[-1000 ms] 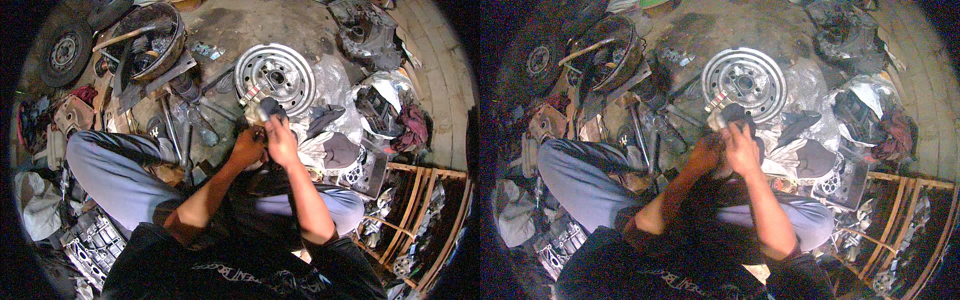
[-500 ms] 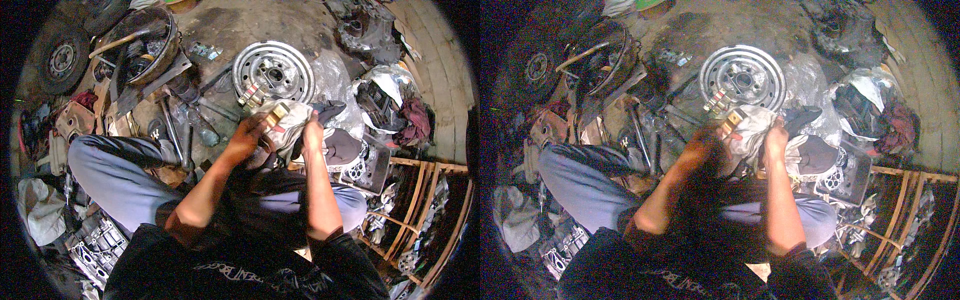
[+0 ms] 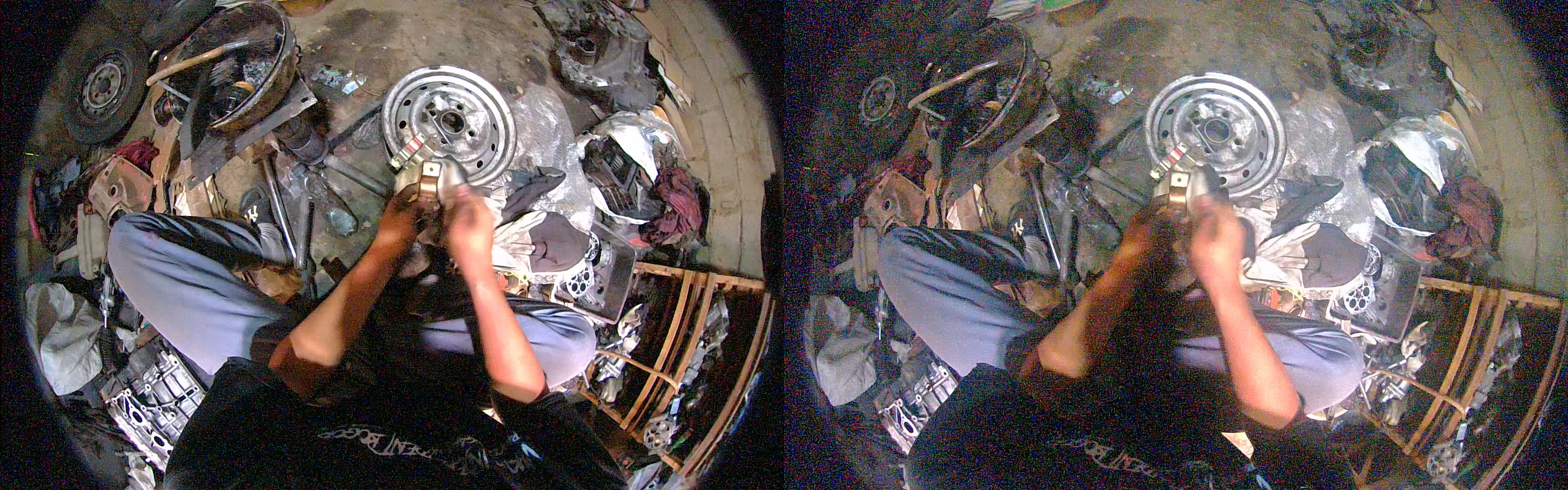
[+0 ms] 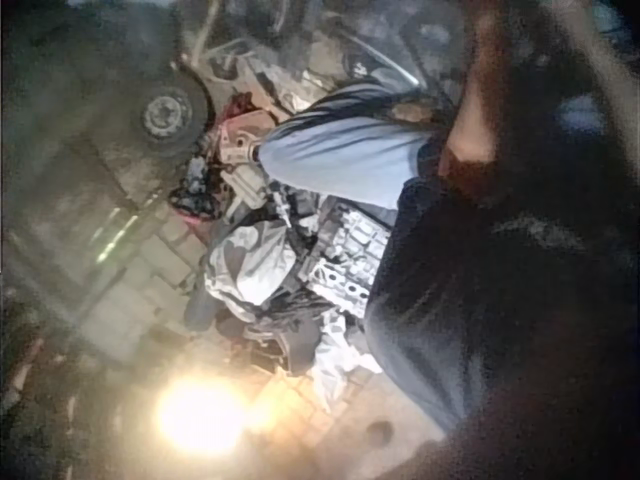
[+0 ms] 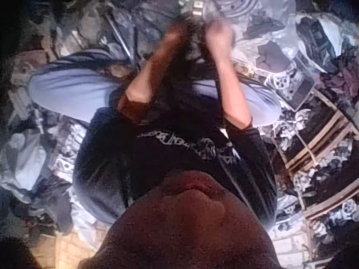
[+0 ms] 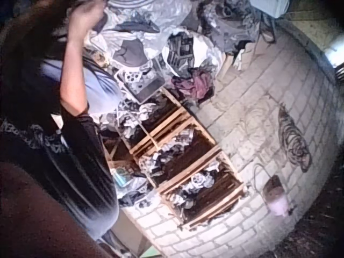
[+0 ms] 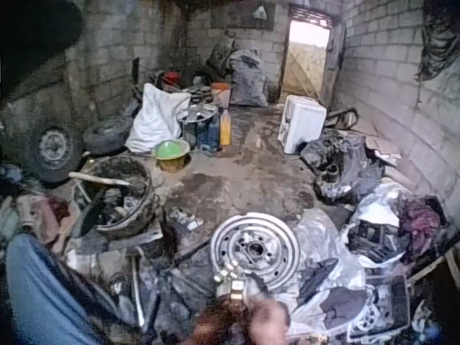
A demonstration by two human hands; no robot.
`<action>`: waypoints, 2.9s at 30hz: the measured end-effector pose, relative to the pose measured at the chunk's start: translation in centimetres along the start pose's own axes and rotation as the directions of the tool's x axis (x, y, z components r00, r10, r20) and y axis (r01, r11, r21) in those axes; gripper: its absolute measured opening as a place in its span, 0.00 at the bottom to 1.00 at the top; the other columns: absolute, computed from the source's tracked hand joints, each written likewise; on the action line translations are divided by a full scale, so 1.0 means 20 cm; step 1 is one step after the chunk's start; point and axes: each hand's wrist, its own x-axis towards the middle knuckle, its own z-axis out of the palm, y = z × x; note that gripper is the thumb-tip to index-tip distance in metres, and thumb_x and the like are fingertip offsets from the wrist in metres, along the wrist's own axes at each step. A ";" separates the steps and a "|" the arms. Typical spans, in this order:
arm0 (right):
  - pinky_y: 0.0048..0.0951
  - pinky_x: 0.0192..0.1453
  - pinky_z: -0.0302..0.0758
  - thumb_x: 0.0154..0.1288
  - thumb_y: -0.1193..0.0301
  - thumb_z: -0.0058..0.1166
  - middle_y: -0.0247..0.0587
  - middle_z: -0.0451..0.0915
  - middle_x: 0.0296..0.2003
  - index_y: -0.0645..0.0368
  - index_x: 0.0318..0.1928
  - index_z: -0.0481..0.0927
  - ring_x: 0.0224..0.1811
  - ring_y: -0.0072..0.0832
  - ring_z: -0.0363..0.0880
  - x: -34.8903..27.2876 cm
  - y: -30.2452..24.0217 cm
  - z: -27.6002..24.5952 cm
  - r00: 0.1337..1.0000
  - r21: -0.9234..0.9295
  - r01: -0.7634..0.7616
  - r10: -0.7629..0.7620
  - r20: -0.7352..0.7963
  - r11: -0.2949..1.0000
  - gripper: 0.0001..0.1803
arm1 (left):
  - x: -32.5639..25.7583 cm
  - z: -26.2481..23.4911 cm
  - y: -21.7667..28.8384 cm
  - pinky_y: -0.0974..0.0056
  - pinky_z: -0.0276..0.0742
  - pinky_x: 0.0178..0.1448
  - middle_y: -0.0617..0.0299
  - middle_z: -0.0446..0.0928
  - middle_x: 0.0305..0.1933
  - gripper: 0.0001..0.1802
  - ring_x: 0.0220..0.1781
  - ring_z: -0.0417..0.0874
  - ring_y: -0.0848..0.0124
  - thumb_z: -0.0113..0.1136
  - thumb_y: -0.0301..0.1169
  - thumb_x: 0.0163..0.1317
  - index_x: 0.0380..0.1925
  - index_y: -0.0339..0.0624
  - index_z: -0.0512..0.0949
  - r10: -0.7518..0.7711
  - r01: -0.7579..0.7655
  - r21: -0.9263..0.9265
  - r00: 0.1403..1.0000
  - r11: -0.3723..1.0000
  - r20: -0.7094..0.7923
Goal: The person sits on the floor and cleans a metal exhaust pipe with a cloth. They then attach a metal bracket to the pipe, aligning it and securing it in place.
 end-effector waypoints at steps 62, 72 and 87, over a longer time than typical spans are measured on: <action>0.36 0.39 0.77 0.73 0.56 0.40 0.43 0.81 0.38 0.57 0.53 0.77 0.37 0.34 0.79 0.05 0.02 -0.04 0.694 0.646 -0.684 0.575 0.434 0.338 0.21 | -0.20 0.24 0.18 0.52 0.67 0.68 0.41 0.78 0.55 0.20 0.61 0.76 0.47 0.61 0.34 0.64 0.52 0.33 0.77 0.537 -0.508 0.519 0.837 0.687 0.108; 0.35 0.76 0.51 0.74 0.42 0.40 0.60 0.49 0.75 0.68 0.76 0.35 0.76 0.44 0.52 -0.03 -0.01 0.02 0.722 0.395 -0.692 0.586 0.367 0.605 0.51 | -0.19 0.20 0.26 0.47 0.70 0.61 0.44 0.82 0.46 0.23 0.54 0.78 0.43 0.48 0.47 0.71 0.47 0.38 0.80 0.297 -0.191 0.611 0.952 0.769 -0.076; 0.36 0.68 0.64 0.80 0.62 0.34 0.50 0.73 0.60 0.64 0.68 0.63 0.63 0.36 0.70 0.12 0.39 -0.07 0.889 0.669 -0.391 0.447 0.097 0.633 0.24 | -0.20 0.18 0.17 0.55 0.77 0.50 0.50 0.84 0.33 0.19 0.40 0.86 0.56 0.62 0.41 0.66 0.41 0.33 0.82 0.246 -0.245 0.351 0.968 0.904 0.042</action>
